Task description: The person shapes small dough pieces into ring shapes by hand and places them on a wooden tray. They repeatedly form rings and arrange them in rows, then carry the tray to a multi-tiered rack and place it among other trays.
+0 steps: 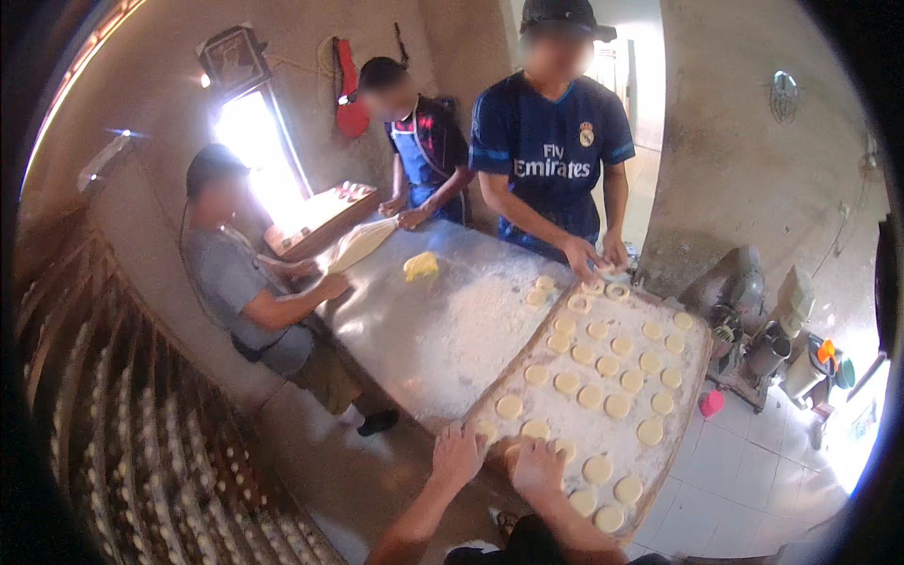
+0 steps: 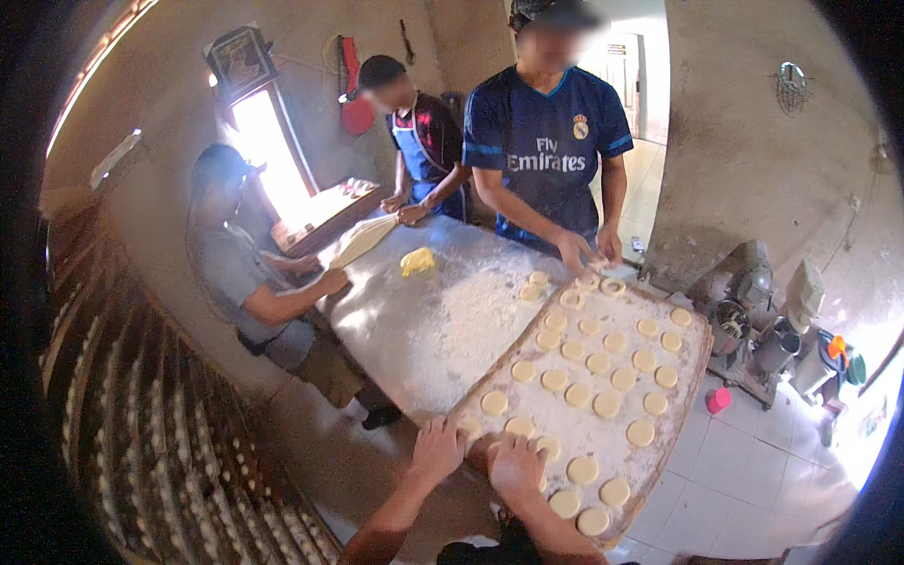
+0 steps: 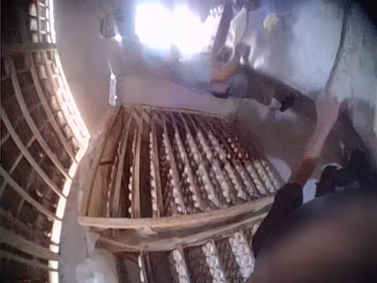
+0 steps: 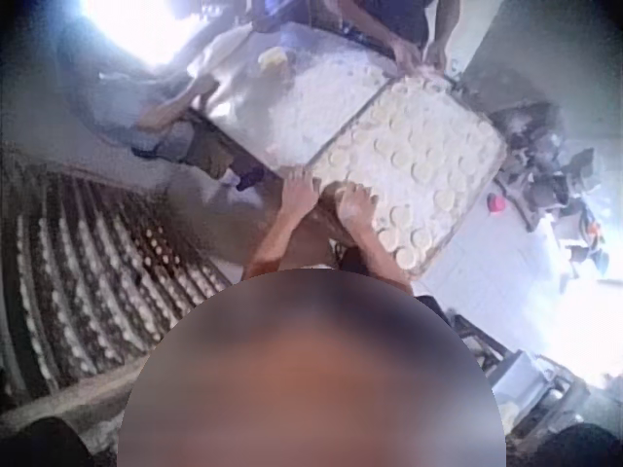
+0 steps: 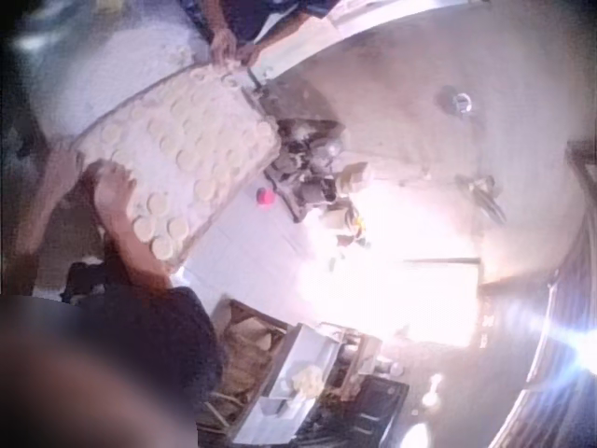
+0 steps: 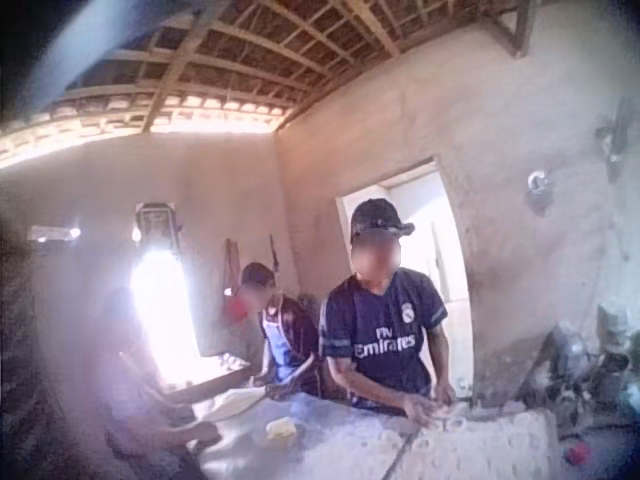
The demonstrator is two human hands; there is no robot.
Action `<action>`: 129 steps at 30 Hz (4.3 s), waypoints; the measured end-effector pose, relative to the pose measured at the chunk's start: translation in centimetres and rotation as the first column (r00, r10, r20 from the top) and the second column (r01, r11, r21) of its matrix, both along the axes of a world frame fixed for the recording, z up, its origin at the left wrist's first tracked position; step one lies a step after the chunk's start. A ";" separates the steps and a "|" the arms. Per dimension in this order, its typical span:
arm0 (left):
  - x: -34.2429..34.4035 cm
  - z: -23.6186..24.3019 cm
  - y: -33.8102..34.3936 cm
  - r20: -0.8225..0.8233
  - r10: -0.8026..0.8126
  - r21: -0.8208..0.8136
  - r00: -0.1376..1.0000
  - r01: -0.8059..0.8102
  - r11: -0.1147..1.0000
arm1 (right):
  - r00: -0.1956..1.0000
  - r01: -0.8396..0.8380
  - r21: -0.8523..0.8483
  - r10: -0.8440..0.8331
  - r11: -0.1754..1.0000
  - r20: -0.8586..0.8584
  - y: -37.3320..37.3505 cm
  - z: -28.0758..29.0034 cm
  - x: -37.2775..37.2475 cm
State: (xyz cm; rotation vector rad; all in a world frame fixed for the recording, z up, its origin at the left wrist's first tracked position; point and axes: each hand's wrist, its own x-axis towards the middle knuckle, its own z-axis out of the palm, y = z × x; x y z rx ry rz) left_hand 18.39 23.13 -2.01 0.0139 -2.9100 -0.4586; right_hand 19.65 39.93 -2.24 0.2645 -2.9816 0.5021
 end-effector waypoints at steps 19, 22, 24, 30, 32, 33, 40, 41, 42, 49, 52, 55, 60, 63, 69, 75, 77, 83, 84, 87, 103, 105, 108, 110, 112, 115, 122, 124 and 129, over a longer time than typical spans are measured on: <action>-16.5 3.1 -10.6 -0.004 -0.856 0.805 0.517 0.509 0.304 | 0.980 0.023 -0.452 0.069 0.892 0.187 -6.2 -2.6 -28.6; -24.3 0.1 -13.4 0.043 -0.747 0.676 0.663 0.532 0.510 | 0.999 0.051 -0.017 -0.051 0.999 0.012 -8.5 -4.9 -31.3; -29.2 -3.9 -14.2 -0.026 -0.714 0.594 0.699 0.585 0.552 | 0.983 0.157 0.179 -0.135 0.971 -0.127 -10.2 -4.6 -30.9; -30.9 -2.5 -14.1 -0.285 -0.517 0.431 0.807 0.590 0.683 | 0.936 0.306 -0.280 -0.234 0.910 0.262 -11.2 0.3 -28.1; -29.5 -2.3 -13.3 -0.301 -0.452 0.582 0.840 0.537 0.610 | 0.921 0.366 -0.696 -0.136 0.618 0.364 -11.3 0.2 -26.6; -29.4 -1.9 -13.4 -0.172 -0.531 0.646 0.829 0.502 0.575 | 0.920 0.381 -0.837 -0.071 0.393 0.386 -11.4 0.4 -25.9; -27.6 0.6 -14.1 0.070 -0.730 0.987 0.680 0.057 0.148 | 0.942 0.328 -0.836 -0.085 0.439 0.324 -14.0 5.1 -22.8; -27.3 1.9 -14.6 0.081 -0.745 0.989 0.662 0.037 0.141 | 0.949 0.308 -0.847 -0.082 0.434 0.304 -13.9 4.3 -22.3; -27.0 3.1 -14.9 0.089 -0.758 0.991 0.647 0.020 0.134 | 0.957 0.284 -0.856 -0.076 0.433 0.279 -13.7 3.3 -21.9; -24.6 4.5 -12.6 -0.196 -0.696 0.612 0.690 0.641 0.463 | 0.925 0.248 -0.667 -0.377 0.703 -0.053 -15.1 1.8 -21.7; -23.1 3.3 -10.8 -0.465 -0.537 0.446 0.703 0.711 0.544 | 0.992 0.123 -0.956 -0.019 0.267 0.122 -13.9 3.7 -18.5; -20.9 2.6 -8.8 -0.382 -0.538 0.749 0.752 0.592 0.296 | 0.970 0.172 -0.984 0.178 -0.037 0.163 -10.6 1.7 -15.7; -15.8 4.9 -5.2 -0.502 -0.521 0.851 0.690 0.288 -0.439 | 0.988 0.124 -0.812 -0.006 -0.570 0.155 -8.2 2.0 -12.5; -13.2 4.7 -3.2 -0.243 -0.549 0.968 0.800 0.161 -0.193 | 0.963 0.211 -0.718 -0.265 0.664 0.037 -6.9 6.0 -9.6; -10.7 1.6 -0.4 -0.391 -0.548 0.658 0.739 0.641 0.395 | 0.989 0.135 -0.987 -0.051 -0.090 0.140 -4.7 3.5 -6.7; -7.6 2.4 0.4 -0.330 -0.418 0.786 0.847 0.492 0.375 | 0.968 -0.191 -0.816 -0.033 0.545 -0.249 -2.1 4.1 -4.4; -7.4 1.2 0.8 -0.450 -0.423 0.676 0.786 0.610 0.414 | 0.990 0.143 -0.975 -0.031 0.172 0.139 -3.4 4.5 -3.1; -5.8 1.5 -0.4 -0.382 -0.449 0.738 0.808 0.559 0.378 | 0.996 0.012 -0.867 -0.081 0.499 -0.033 -5.2 4.5 -3.1; -5.5 2.1 -1.0 -0.221 -0.515 0.759 0.828 0.478 0.443 | 0.999 0.001 -0.939 -0.036 0.345 -0.012 -6.3 4.4 -3.0; -5.0 1.6 -1.8 -0.282 -0.443 0.715 0.851 0.494 0.495 | 0.938 -0.024 -0.454 0.137 -0.890 -0.318 -5.4 0.6 -2.2; -12.7 -0.4 -3.7 -0.063 -0.596 0.642 0.801 0.490 0.590 | 0.702 0.709 -0.656 -0.345 0.259 0.623 -9.3 6.1 -7.1; -13.4 1.5 -5.1 0.228 -0.558 0.511 0.798 0.390 0.766 | 0.752 0.627 -0.556 -0.611 0.545 0.249 -9.5 2.4 -6.3; -15.0 2.1 -7.0 0.386 -0.554 0.406 0.738 0.403 0.820 | 0.676 0.736 -0.465 -0.563 0.491 0.475 -9.5 3.6 -6.0; -15.2 1.2 -7.4 0.404 -0.615 0.426 0.677 0.456 0.781 | 0.740 0.672 -0.399 -0.589 0.624 0.324 -10.1 2.0 -5.8; -15.8 0.2 -7.2 0.377 -0.679 0.479 0.630 0.495 0.725 | 0.725 0.686 -0.352 -0.643 0.637 0.248 -10.1 1.4 -6.0; -17.3 0.7 -5.3 0.320 -0.763 0.481 0.562 0.598 0.642 | 0.608 0.790 -0.263 -0.765 0.554 0.214 -8.6 1.3 -5.6; -18.9 -4.8 -2.0 -0.035 -0.914 0.543 0.404 0.776 0.322 | 0.678 0.712 -0.129 -0.627 0.691 0.385 -4.8 1.0 -8.4; -20.7 -2.3 -3.0 0.016 -0.917 0.784 0.398 0.565 0.258 | 0.726 0.687 -0.361 -0.610 0.630 0.317 -6.0 3.9 -11.0; -27.2 -1.3 -9.0 0.047 -0.771 0.716 0.635 0.516 0.469 | 0.900 0.405 -0.651 -0.404 0.642 0.162 -7.6 3.4 -21.7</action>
